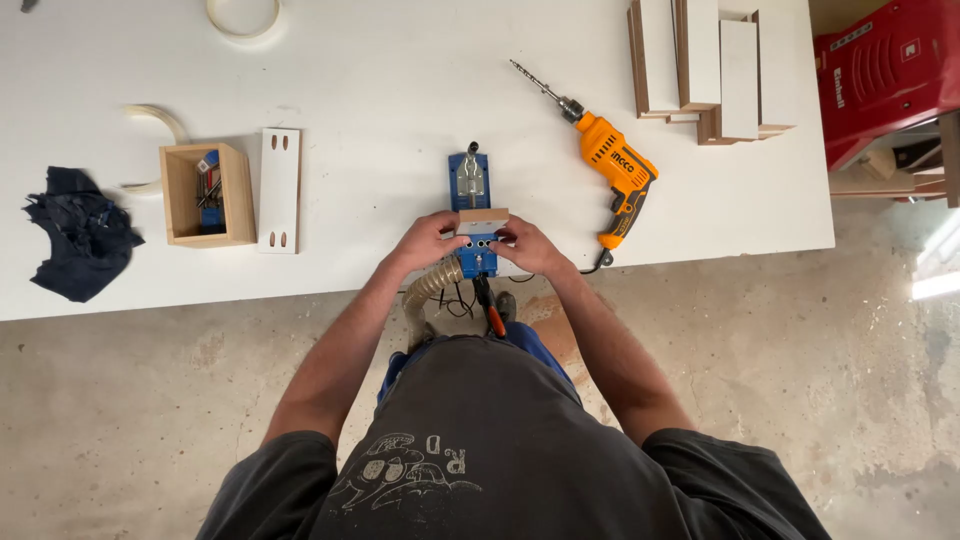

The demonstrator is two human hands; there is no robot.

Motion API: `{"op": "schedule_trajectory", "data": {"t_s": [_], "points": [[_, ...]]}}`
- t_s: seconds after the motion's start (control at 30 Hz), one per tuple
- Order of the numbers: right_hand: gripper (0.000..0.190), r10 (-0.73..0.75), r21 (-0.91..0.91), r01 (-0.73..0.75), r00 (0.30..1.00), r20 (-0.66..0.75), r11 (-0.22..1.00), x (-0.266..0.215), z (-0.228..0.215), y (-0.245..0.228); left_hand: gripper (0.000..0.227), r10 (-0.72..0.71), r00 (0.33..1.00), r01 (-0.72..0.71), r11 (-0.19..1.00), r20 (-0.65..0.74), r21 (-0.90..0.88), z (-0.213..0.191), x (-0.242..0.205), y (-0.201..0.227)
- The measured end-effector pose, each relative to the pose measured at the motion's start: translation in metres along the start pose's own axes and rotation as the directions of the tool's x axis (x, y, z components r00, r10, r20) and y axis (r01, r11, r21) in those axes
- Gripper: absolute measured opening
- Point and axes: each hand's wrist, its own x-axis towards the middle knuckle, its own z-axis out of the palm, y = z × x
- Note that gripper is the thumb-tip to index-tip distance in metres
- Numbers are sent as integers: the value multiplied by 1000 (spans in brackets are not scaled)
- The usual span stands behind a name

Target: The person uses a power drill to create holes in small wooden blocks. They secure each block in a blue jig on a white workbench, drill the holes, and then remove the block to place it aside. This process is repeated for several blocks throughout the video.

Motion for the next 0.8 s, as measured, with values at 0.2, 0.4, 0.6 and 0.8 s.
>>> {"op": "schedule_trajectory", "data": {"t_s": [0.2, 0.4, 0.6, 0.8], "points": [[54, 38, -14, -38, 999, -20, 999, 3, 2, 11, 58, -172, 985, 173, 977, 18, -128, -2, -16, 11], [49, 35, -17, -36, 999, -24, 999, 0, 3, 4, 57, -203, 979, 201, 960, 9, -194, -2, -12, -2], [49, 43, -86, -45, 999, -28, 995, 3, 2, 4, 66, -215, 975, 220, 970, 54, -106, -5, -16, 11], [47, 68, -110, -69, 998, -13, 992, 1, 1, 0, 102, -215, 965, 177, 956, 148, 233, 1, -17, 35]]}}
